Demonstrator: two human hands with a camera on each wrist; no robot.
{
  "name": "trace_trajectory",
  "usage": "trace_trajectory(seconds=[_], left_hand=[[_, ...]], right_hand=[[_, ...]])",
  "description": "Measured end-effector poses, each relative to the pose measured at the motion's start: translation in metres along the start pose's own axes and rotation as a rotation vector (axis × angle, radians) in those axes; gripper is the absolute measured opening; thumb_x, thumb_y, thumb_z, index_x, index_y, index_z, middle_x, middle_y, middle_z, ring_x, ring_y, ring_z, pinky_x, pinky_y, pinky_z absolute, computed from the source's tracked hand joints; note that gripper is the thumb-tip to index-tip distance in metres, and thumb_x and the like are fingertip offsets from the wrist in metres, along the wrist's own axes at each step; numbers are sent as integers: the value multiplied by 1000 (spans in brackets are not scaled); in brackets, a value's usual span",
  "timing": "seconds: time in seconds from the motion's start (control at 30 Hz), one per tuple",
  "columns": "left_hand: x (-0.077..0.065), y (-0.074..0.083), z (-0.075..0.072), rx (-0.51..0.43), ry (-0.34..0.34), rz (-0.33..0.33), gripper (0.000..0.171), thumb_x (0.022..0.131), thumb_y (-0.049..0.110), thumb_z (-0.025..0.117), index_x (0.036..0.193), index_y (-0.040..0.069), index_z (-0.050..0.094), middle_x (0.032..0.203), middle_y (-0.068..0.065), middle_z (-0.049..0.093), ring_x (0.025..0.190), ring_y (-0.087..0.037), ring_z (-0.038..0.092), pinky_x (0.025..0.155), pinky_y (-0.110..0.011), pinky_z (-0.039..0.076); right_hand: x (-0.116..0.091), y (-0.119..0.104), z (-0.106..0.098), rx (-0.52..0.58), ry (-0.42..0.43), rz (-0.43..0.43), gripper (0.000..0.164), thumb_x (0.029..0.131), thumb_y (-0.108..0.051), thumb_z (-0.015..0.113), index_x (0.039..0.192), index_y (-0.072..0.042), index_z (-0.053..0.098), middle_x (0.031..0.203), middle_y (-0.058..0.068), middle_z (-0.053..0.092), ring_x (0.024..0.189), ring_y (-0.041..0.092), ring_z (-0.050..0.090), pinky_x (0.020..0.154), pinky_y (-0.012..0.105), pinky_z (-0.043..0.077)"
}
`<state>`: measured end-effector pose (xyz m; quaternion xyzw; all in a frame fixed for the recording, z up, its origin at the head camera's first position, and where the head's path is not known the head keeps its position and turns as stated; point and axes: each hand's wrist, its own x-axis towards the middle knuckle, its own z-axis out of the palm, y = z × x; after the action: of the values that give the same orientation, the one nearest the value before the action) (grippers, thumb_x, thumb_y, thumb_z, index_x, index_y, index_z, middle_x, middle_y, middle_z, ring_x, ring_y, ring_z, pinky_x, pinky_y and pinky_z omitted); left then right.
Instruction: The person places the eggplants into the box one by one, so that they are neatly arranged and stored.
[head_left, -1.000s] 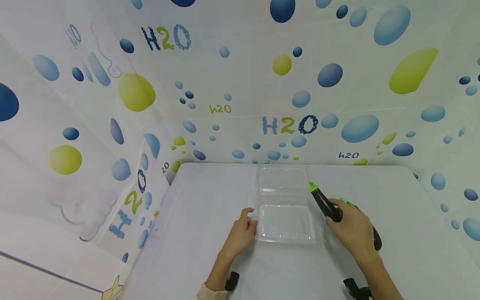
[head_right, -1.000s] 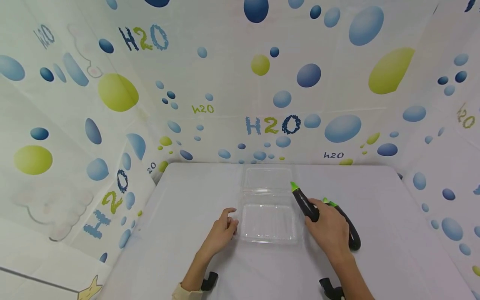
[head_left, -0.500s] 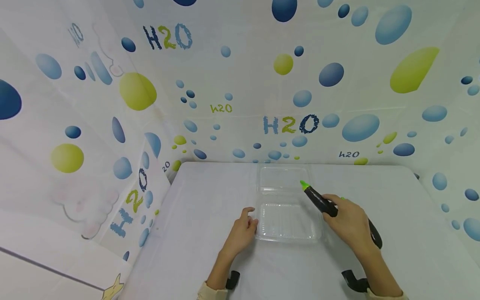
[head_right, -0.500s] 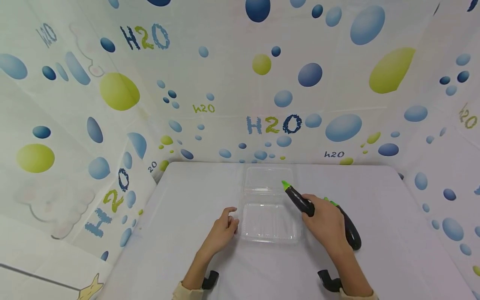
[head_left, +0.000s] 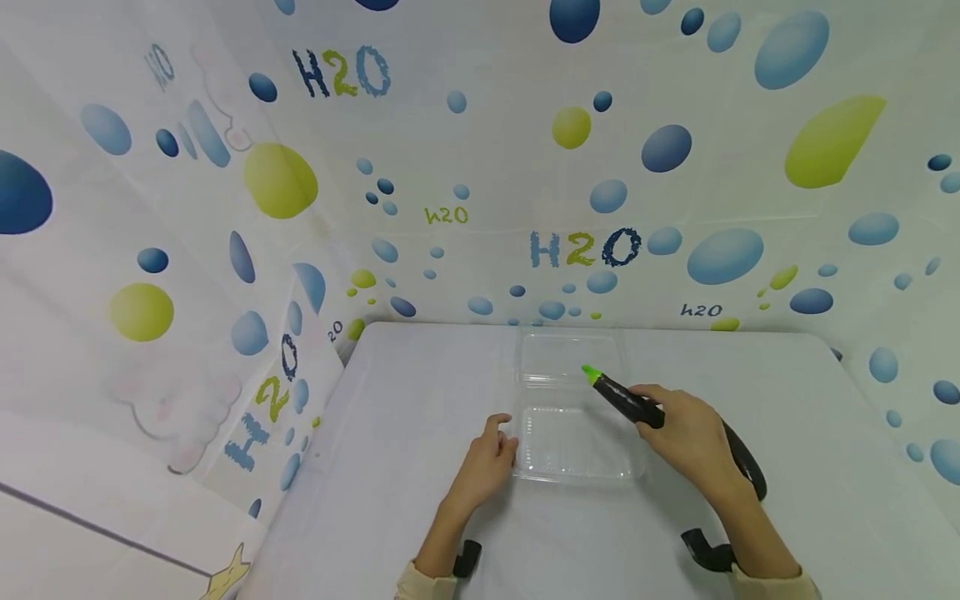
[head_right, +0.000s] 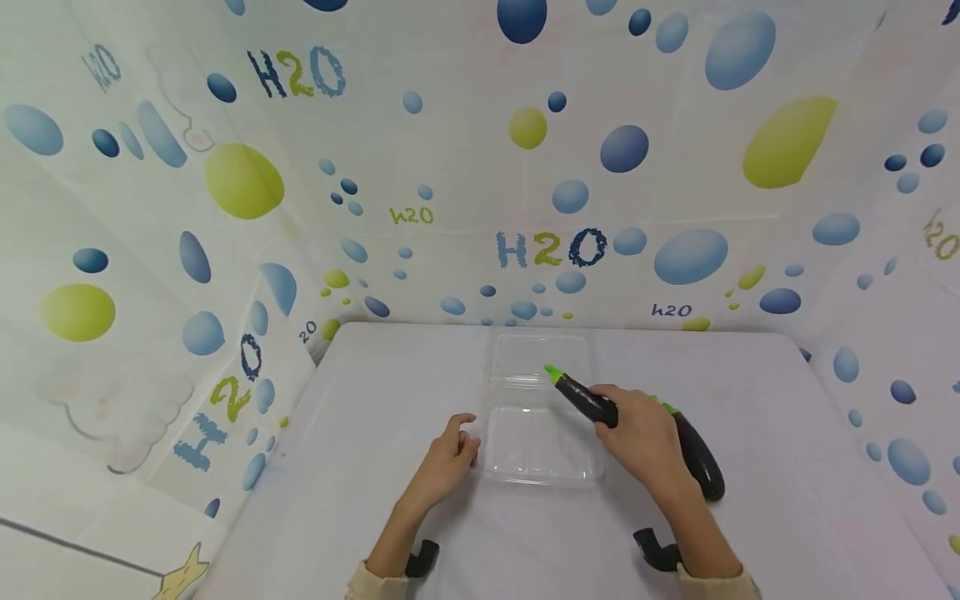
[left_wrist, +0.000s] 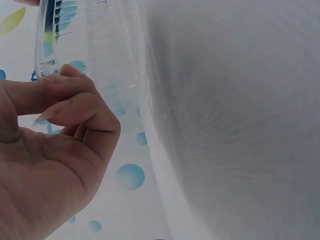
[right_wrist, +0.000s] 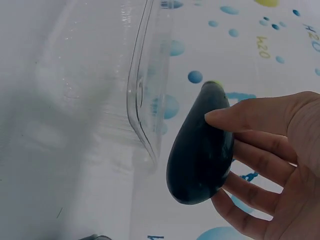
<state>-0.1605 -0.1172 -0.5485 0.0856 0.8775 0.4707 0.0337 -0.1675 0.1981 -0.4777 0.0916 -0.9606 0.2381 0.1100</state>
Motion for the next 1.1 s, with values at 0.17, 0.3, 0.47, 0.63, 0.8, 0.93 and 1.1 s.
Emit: trace_trajectory(seconds=[0.17,0.3,0.47,0.63,0.8,0.93,1.1], left_hand=[[0,1,0,-1,-2,12,42,107,11,55,144,-5,46,76,4,58,59,-8,47,54,-24,40],[1,0,0,3,-8,13,42,107,12,54,145,-4,45,76,5,57,59,-7,47,53,-24,40],[1,1,1,6,-9,7,43,108,12,53,146,-5,45,75,3,58,58,-7,47,52,-23,40],[0,3,0,3,-11,3,43,108,11,53,146,-7,44,76,2,59,57,-8,47,51,-23,39],[-1,2,0,0,-12,3,44,108,12,54,147,-7,43,76,2,59,57,-8,47,51,-23,39],[-1,1,0,0,-8,6,44,108,13,54,147,-7,43,76,1,59,58,-9,47,51,-24,39],[0,1,0,8,-5,3,43,108,12,53,146,-7,44,76,2,59,58,-9,48,51,-24,40]], right_hand=[[4,-1,0,10,-21,-5,49,81,-13,86,128,-15,73,92,12,74,67,19,53,54,32,39],[7,-3,-1,6,-41,-14,50,82,-12,86,129,-16,72,94,13,74,69,20,54,56,32,40],[13,-4,-1,-7,-62,-37,50,82,-13,86,130,-17,72,95,13,73,72,21,57,58,34,44],[17,-3,1,-11,-75,-62,50,82,-13,86,130,-19,73,107,15,75,84,26,65,67,44,52],[21,-2,3,8,-101,-106,50,82,-11,86,130,-19,73,114,13,75,97,32,68,80,55,55],[25,-1,5,20,-122,-152,50,82,-9,86,130,-18,73,116,11,75,101,32,69,84,55,56],[31,-2,8,18,-146,-186,50,82,-7,86,129,-18,73,118,9,75,103,32,69,86,55,56]])
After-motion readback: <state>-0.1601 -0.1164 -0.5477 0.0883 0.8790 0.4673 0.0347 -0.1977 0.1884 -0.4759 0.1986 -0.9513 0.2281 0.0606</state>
